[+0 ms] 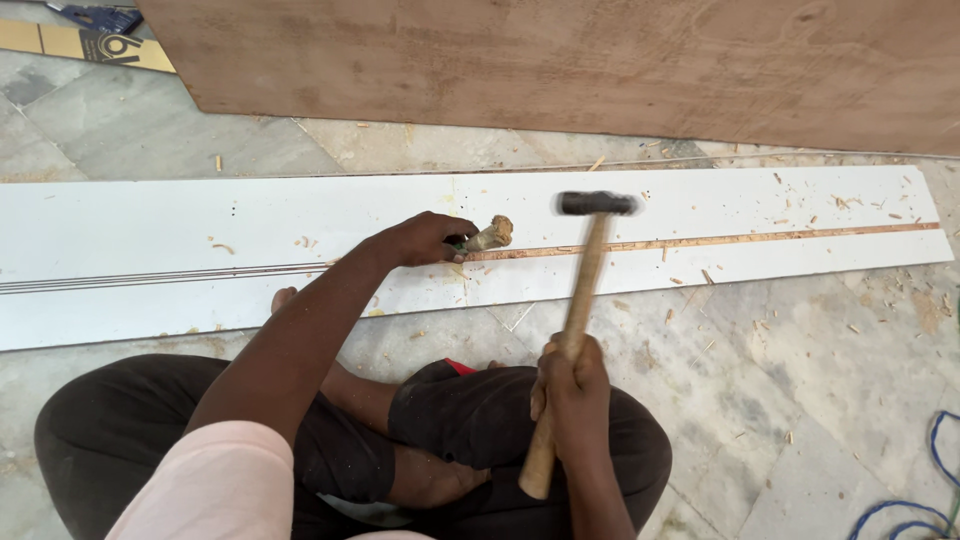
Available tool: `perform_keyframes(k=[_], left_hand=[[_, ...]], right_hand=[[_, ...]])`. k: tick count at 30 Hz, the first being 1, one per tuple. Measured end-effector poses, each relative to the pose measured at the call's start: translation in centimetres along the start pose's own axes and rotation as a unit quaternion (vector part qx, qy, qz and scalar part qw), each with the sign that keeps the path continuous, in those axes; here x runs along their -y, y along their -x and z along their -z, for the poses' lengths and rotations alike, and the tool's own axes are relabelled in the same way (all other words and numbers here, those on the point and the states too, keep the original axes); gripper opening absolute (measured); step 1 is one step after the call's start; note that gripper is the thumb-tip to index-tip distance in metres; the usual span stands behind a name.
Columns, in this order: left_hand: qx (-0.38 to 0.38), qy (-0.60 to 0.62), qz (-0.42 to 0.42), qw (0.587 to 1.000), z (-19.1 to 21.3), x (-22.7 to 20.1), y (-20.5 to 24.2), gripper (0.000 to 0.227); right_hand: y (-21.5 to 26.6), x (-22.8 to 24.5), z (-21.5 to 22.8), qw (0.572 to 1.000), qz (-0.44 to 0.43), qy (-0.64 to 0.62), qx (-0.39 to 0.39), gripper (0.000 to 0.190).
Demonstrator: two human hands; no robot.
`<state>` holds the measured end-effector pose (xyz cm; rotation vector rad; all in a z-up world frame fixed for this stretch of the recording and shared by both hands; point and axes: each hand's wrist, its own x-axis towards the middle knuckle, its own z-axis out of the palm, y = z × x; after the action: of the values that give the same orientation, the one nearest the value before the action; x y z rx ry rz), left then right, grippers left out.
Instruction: The person sits on the floor and uses a hammer and a chisel to carve a groove along a marked line on a long white board. They repeatedly strike the chisel to remove wood shavings and deepen the groove.
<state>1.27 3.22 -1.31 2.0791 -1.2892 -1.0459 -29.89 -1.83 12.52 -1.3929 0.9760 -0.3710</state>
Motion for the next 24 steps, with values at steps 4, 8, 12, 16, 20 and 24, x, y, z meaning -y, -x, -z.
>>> perform_keyframes(k=[4,8,12,16,20,24], left_hand=[[0.003,-0.005,-0.009,1.0,-0.4,0.1,-0.8,0.054],[0.007,-0.013,-0.009,1.0,-0.4,1.2,-0.8,0.054],[-0.001,-0.027,-0.033,0.999,-0.2,1.3,-0.4,0.051],[0.005,0.005,0.009,1.0,0.0,0.1,0.1,0.052],[-0.011,-0.014,-0.011,1.0,-0.1,-0.6,-0.1,0.049],[-0.017,0.007,-0.03,0.999,0.0,-1.6,-0.8,0.048]], right_hand=[[0.4,-1.1,-1.3,0.998,-0.055,0.021,0.022,0.011],[-0.2,-1.4,0.2,0.996,-0.082,0.019,0.038,0.012],[-0.1,-2.2,-1.2,0.997,0.019,-0.057,-0.052,0.011],[-0.1,-1.6,-1.3,0.989,-0.109,0.022,0.098,0.012],[-0.6,-0.3,0.2,0.994,-0.089,0.01,0.058,0.012],[-1.1,-0.2,1.2,0.997,-0.054,-0.048,-0.021,0.013]])
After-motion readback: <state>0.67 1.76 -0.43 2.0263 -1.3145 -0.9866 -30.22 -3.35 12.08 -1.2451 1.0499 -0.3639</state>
